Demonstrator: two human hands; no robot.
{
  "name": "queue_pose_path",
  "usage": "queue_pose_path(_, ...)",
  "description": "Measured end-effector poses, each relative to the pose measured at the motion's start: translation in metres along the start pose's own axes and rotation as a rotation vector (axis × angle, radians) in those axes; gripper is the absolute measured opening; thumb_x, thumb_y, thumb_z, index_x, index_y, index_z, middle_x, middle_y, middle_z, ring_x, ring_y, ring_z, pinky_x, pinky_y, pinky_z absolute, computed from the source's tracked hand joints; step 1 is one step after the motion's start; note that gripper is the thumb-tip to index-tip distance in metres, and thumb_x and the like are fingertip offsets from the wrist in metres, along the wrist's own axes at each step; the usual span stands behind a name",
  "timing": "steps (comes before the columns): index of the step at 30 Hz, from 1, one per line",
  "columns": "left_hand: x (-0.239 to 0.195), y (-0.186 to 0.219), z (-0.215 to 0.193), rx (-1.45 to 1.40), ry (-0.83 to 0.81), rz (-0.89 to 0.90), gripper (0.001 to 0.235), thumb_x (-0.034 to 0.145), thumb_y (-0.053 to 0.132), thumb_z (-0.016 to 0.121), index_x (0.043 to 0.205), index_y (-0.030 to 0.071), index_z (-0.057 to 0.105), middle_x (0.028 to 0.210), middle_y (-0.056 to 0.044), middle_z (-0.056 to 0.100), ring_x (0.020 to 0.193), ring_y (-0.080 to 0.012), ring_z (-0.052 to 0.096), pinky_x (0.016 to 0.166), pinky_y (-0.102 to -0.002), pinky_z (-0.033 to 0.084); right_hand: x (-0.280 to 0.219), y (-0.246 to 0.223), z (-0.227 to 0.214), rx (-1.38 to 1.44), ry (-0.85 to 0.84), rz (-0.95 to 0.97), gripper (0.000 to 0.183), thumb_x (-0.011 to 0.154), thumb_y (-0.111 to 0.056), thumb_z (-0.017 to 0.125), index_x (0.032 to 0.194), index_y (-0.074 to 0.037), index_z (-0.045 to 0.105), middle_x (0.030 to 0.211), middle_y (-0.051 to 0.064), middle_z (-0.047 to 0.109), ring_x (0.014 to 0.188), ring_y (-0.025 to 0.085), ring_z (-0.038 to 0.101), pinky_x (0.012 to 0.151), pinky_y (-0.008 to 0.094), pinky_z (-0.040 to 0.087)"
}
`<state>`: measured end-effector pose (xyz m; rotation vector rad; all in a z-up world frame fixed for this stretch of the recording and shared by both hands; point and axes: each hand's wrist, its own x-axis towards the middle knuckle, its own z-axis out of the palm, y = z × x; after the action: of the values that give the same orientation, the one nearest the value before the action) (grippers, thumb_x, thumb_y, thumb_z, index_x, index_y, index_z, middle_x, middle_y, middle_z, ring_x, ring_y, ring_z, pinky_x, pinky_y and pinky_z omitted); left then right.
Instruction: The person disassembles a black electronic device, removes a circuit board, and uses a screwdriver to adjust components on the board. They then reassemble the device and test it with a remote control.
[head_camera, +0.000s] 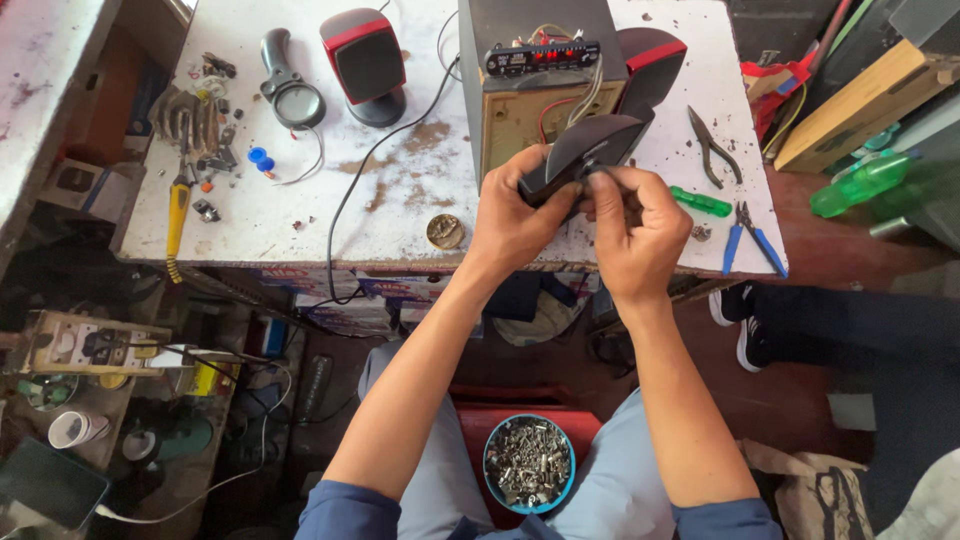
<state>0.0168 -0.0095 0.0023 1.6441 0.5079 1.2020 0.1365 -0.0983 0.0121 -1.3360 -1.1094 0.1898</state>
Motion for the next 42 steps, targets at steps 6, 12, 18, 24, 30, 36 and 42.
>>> queue_pose_path(6,0.003,0.0,-0.002,0.035,-0.02,-0.047,0.016,0.089,0.005,0.072,0.103,0.001,0.068,0.076,0.0,0.061,0.072,-0.004,0.051,0.063,-0.025,0.047,0.007,-0.007,0.0,-0.387,0.013,-0.458,0.016,0.098,0.003,0.077,0.112,0.003,0.068,0.109,0.016,0.071,0.096,0.028,0.072,0.084,0.036,0.058)
queue_pose_path(12,0.001,-0.002,0.0,-0.023,-0.009,-0.06,0.014,0.089,0.005,0.071,0.102,0.002,0.067,0.077,0.003,0.06,0.073,-0.0032,0.051,0.064,-0.024,0.047,0.01,-0.015,-0.005,-0.455,-0.039,-0.508,0.022,0.098,0.003,0.077,0.118,0.002,0.068,0.113,0.017,0.07,0.101,0.032,0.072,0.088,0.038,0.058)
queue_pose_path(18,0.0,0.0,0.0,0.003,-0.014,-0.003,0.013,0.091,0.004,0.071,0.103,0.002,0.067,0.079,0.002,0.059,0.076,-0.0039,0.05,0.067,-0.025,0.047,0.007,-0.012,-0.007,-0.341,-0.056,-0.377,0.02,0.1,0.0,0.072,0.116,0.004,0.061,0.098,0.015,0.067,0.083,0.025,0.071,0.074,0.036,0.056)
queue_pose_path(24,-0.002,0.004,0.003,0.02,0.011,-0.022,0.02,0.089,0.005,0.071,0.108,0.002,0.068,0.08,0.002,0.064,0.075,-0.0036,0.054,0.067,-0.024,0.05,0.009,0.003,-0.003,-0.479,-0.08,-0.391,0.013,0.112,-0.009,0.061,0.105,0.002,0.058,0.089,0.014,0.061,0.074,0.029,0.063,0.068,0.04,0.048)
queue_pose_path(30,-0.001,0.003,0.001,0.031,-0.001,0.004,0.018,0.089,0.005,0.071,0.107,0.002,0.067,0.08,0.001,0.061,0.076,-0.005,0.052,0.069,-0.025,0.049,0.011,-0.003,-0.006,-0.399,-0.101,-0.22,0.023,0.109,-0.016,0.06,0.095,0.002,0.059,0.078,0.016,0.062,0.064,0.032,0.063,0.058,0.041,0.046)
queue_pose_path(36,0.001,-0.004,-0.001,0.029,-0.019,0.006,0.019,0.088,0.006,0.072,0.106,0.002,0.066,0.079,-0.001,0.06,0.075,-0.0055,0.051,0.068,-0.025,0.049,0.014,-0.008,-0.005,-0.402,-0.143,-0.416,0.024,0.114,-0.015,0.056,0.101,0.004,0.059,0.085,0.019,0.062,0.075,0.037,0.063,0.067,0.042,0.048)
queue_pose_path(42,0.003,-0.003,-0.006,0.021,-0.049,0.013,0.02,0.09,0.006,0.072,0.108,0.001,0.066,0.081,0.0,0.062,0.077,-0.0055,0.053,0.069,-0.025,0.05,0.016,-0.005,-0.007,-0.359,-0.179,-0.247,0.026,0.116,-0.015,0.058,0.096,0.002,0.06,0.077,0.016,0.061,0.064,0.03,0.06,0.062,0.039,0.045)
